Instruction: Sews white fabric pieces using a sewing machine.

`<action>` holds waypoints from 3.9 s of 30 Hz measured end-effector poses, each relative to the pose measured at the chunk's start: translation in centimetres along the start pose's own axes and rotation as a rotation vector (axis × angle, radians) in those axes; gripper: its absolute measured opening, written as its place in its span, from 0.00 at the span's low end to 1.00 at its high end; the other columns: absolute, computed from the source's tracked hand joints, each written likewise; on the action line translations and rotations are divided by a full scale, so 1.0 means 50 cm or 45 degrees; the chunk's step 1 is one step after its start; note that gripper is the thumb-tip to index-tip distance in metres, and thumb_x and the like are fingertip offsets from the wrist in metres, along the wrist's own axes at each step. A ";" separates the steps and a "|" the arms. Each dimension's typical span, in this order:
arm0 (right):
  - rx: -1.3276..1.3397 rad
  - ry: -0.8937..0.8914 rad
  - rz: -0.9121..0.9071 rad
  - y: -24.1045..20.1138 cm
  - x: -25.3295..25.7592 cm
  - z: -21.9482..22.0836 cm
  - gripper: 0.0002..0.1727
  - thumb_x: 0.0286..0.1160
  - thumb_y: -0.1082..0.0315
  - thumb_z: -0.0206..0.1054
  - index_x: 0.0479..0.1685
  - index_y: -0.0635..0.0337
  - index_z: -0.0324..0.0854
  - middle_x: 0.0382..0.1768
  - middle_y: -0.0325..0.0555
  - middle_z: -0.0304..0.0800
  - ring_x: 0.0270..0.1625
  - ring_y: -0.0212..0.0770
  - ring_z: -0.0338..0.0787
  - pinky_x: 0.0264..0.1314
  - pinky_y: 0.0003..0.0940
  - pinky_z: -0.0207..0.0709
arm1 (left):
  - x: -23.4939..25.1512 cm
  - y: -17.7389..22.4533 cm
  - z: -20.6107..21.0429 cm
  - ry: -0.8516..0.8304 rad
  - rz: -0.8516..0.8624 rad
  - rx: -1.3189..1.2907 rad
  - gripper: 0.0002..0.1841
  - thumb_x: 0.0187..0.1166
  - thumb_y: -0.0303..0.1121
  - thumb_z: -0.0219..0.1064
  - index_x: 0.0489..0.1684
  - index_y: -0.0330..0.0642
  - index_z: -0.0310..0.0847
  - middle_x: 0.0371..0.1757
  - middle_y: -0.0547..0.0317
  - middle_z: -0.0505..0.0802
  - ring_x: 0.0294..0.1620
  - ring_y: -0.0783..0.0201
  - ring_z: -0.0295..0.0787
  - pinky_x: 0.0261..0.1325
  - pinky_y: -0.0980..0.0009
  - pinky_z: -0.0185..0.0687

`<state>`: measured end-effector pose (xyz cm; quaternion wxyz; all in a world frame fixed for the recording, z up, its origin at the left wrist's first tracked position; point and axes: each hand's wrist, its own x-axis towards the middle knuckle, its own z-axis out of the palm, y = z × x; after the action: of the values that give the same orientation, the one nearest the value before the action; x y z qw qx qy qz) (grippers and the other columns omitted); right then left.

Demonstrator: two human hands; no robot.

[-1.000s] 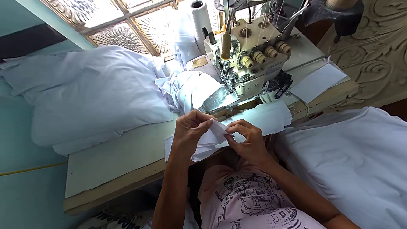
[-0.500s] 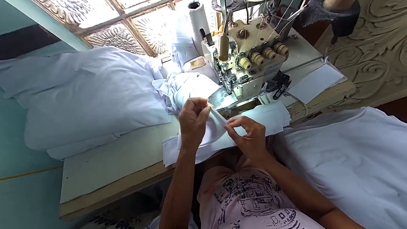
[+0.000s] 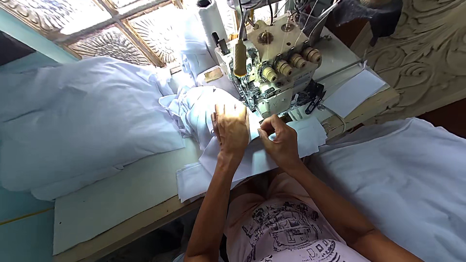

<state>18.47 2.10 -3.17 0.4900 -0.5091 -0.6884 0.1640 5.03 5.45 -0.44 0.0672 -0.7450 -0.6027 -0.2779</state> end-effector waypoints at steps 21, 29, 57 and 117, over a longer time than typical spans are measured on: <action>-0.440 0.031 -0.181 0.003 0.018 0.016 0.11 0.72 0.77 0.67 0.49 0.64 0.92 0.29 0.53 0.84 0.29 0.51 0.87 0.32 0.41 0.80 | 0.002 -0.010 -0.015 -0.173 0.018 -0.100 0.13 0.85 0.28 0.59 0.56 0.31 0.87 0.55 0.34 0.91 0.59 0.33 0.87 0.60 0.40 0.80; -0.479 -0.043 -0.229 -0.008 -0.010 -0.010 0.11 0.69 0.75 0.68 0.46 0.61 0.93 0.30 0.51 0.87 0.31 0.50 0.89 0.40 0.46 0.82 | 0.090 -0.107 0.017 -0.108 -0.057 -0.091 0.14 0.83 0.26 0.57 0.53 0.29 0.89 0.60 0.34 0.91 0.69 0.35 0.82 0.74 0.43 0.70; -0.324 -0.150 0.601 0.138 -0.081 -0.181 0.10 0.75 0.67 0.76 0.43 0.67 0.88 0.38 0.59 0.89 0.38 0.57 0.88 0.43 0.60 0.78 | -0.095 -0.216 -0.192 -0.352 -0.080 -0.427 0.08 0.81 0.23 0.66 0.50 0.26 0.86 0.47 0.38 0.93 0.44 0.49 0.93 0.54 0.48 0.87; 0.092 -0.312 -0.210 -0.008 -0.088 -0.055 0.18 0.75 0.69 0.59 0.54 0.65 0.92 0.57 0.55 0.91 0.59 0.43 0.90 0.59 0.35 0.83 | -0.138 -0.054 -0.089 -0.357 -0.047 -1.067 0.05 0.80 0.29 0.69 0.38 0.38 0.89 0.30 0.62 0.92 0.30 0.77 0.87 0.37 0.81 0.83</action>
<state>20.55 -2.63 -3.83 0.4320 -0.4090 -0.7762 0.2086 0.18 -1.68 -0.76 -0.3281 -0.7274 -0.4545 -0.3957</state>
